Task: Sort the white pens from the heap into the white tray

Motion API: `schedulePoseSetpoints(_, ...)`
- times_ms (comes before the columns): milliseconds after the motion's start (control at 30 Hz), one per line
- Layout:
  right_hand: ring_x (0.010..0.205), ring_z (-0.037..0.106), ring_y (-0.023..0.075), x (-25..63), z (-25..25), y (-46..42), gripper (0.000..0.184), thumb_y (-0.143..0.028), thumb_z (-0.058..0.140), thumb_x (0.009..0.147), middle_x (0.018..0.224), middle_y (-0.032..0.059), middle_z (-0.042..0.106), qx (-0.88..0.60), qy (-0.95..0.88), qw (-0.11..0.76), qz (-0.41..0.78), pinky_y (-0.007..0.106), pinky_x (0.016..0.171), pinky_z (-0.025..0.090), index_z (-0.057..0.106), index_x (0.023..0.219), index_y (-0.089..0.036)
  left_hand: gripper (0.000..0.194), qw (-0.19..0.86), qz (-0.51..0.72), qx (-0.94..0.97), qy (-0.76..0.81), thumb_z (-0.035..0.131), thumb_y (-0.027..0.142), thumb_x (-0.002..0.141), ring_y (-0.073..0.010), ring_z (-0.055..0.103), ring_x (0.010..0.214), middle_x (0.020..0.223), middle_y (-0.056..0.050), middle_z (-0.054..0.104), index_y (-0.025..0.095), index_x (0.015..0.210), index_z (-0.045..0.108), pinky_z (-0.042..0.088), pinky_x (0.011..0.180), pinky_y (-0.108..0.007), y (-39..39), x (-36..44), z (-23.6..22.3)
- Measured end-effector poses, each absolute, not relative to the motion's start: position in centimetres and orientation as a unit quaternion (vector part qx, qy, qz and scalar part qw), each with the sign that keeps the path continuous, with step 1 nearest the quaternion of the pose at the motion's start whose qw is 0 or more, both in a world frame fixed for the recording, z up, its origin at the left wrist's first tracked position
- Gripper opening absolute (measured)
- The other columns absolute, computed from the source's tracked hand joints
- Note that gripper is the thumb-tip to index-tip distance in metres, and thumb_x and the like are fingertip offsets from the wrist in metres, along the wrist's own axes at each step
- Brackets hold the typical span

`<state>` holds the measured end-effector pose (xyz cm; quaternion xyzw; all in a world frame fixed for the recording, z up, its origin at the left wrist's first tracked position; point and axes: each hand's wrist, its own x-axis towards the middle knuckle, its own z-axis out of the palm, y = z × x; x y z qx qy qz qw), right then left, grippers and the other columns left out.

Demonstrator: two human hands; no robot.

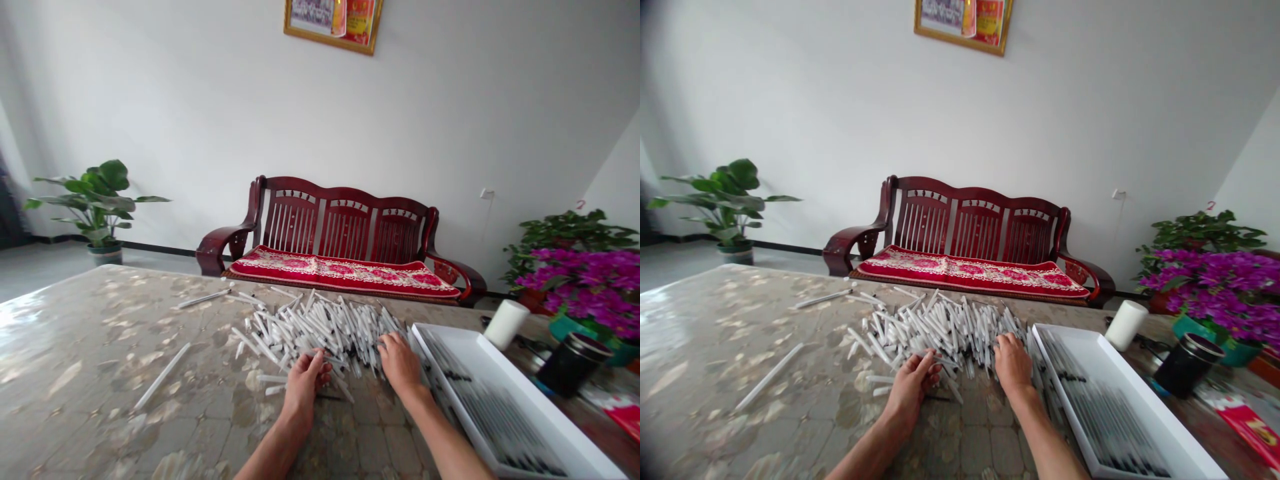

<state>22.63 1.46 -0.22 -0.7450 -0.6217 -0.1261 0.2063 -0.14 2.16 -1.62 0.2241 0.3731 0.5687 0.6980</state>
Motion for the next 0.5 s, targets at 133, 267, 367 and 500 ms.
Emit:
schedulePoseSetpoints(133, 0.09, 0.071, 0.0214, 20.6, -1.2, 0.4, 0.016, -0.02, 0.055, 0.09, 0.098, 0.0076, 0.075, -0.693, -0.632, 0.337, -0.08, 0.028, 0.075, 0.051, 0.069, 0.098, -0.021, 0.05, 0.702, 0.58, 0.196, 0.364, 0.095, 0.039, 0.043, -0.0146, 0.068, 0.063, 0.072, -0.002, 0.073, 0.015, 0.079, 0.07, 0.051, 0.053, -0.022, 2.3, -0.1, -1.6)
schedulePoseSetpoints(267, 0.088, 0.072, 0.0203, 17.4, -2.9, -0.8, 0.019, -0.02, 0.053, 0.091, 0.095, 0.0062, 0.075, -0.599, -0.669, 0.439, -0.039, 0.028, 0.079, 0.054, 0.07, 0.099, -0.022, 0.046, 0.701, 0.594, 0.181, 0.35, 0.096, 0.034, 0.043, -0.0146, 0.069, 0.063, 0.071, -0.003, 0.074, 0.015, 0.077, 0.071, 0.053, 0.056, -0.023, 2.4, -0.1, -1.9)
schedulePoseSetpoints(367, 0.089, 0.072, 0.0211, 15.9, -3.6, -1.2, 0.02, -0.02, 0.053, 0.093, 0.093, 0.007, 0.075, -0.56, -0.677, 0.476, -0.041, 0.029, 0.08, 0.055, 0.072, 0.099, -0.022, 0.049, 0.699, 0.6, 0.181, 0.346, 0.097, 0.034, 0.04, -0.0148, 0.069, 0.064, 0.071, -0.003, 0.075, 0.015, 0.078, 0.072, 0.054, 0.058, -0.023, 2.4, -0.3, -2.1)
schedulePoseSetpoints(500, 0.088, 0.071, 0.021, 15.7, -3.7, -1.1, 0.021, -0.021, 0.053, 0.094, 0.093, 0.0072, 0.074, -0.543, -0.686, 0.481, -0.05, 0.029, 0.08, 0.055, 0.073, 0.1, -0.022, 0.048, 0.693, 0.597, 0.203, 0.349, 0.096, 0.037, 0.043, -0.0153, 0.07, 0.064, 0.07, -0.002, 0.074, 0.015, 0.077, 0.072, 0.055, 0.059, -0.024, 2.4, -0.3, -2.3)
